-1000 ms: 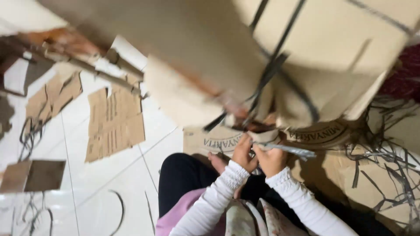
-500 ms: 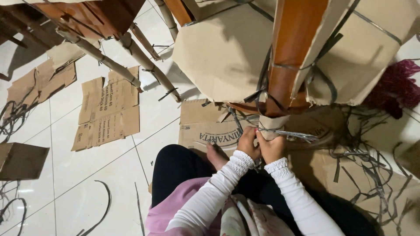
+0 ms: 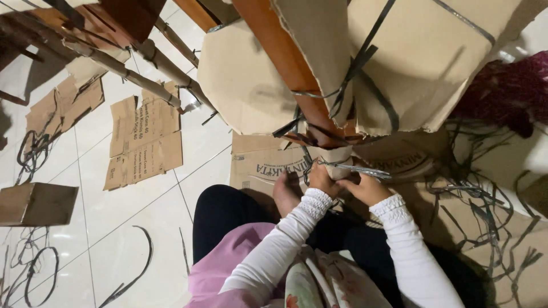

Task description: Wrapping wooden chair legs with cardboard and securing them with tape and plastic straps for shipping or storage.

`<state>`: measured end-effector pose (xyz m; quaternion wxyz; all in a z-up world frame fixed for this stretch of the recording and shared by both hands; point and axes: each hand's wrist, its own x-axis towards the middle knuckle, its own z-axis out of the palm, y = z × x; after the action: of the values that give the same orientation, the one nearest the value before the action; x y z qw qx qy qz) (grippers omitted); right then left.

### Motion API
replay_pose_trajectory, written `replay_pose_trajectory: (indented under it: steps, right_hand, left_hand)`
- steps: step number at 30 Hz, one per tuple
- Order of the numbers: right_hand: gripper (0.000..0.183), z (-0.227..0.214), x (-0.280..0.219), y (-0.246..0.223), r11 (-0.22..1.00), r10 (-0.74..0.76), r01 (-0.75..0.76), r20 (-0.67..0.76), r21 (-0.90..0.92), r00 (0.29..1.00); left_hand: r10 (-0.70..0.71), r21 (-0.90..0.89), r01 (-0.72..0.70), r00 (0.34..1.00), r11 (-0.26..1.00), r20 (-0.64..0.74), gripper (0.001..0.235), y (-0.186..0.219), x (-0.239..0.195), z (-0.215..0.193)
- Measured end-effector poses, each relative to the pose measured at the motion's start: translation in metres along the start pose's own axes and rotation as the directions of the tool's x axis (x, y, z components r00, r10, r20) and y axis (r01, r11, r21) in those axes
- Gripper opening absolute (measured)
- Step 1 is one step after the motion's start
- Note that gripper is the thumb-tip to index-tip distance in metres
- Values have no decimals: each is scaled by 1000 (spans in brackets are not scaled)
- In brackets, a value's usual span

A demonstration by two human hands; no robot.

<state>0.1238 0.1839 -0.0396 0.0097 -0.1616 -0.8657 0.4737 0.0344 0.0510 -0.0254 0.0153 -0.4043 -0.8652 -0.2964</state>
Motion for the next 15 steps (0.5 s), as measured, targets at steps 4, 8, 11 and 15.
replay_pose_trajectory:
  steps: [4, 8, 11, 15]
  right_hand:
    - [51, 14, 4, 15, 978, -205, 208, -258, -17, 944]
    - [34, 28, 10, 11, 936, -349, 289, -428, -201, 834]
    - [31, 44, 15, 17, 931, -357, 343, -494, -123, 793]
    - [30, 49, 3, -5, 960, -272, 267, -503, -84, 821]
  left_hand:
    - [-359, -39, 373, 912, 927, 199, 79, 16, 12, -25]
    - [-184, 4, 187, 962, 982, 201, 69, 9, 14, -45]
    - [-101, 56, 88, 952, 995, 287, 73, -15, 11, -39]
    - [-77, 72, 62, 970, 996, 231, 63, -9, 13, -66]
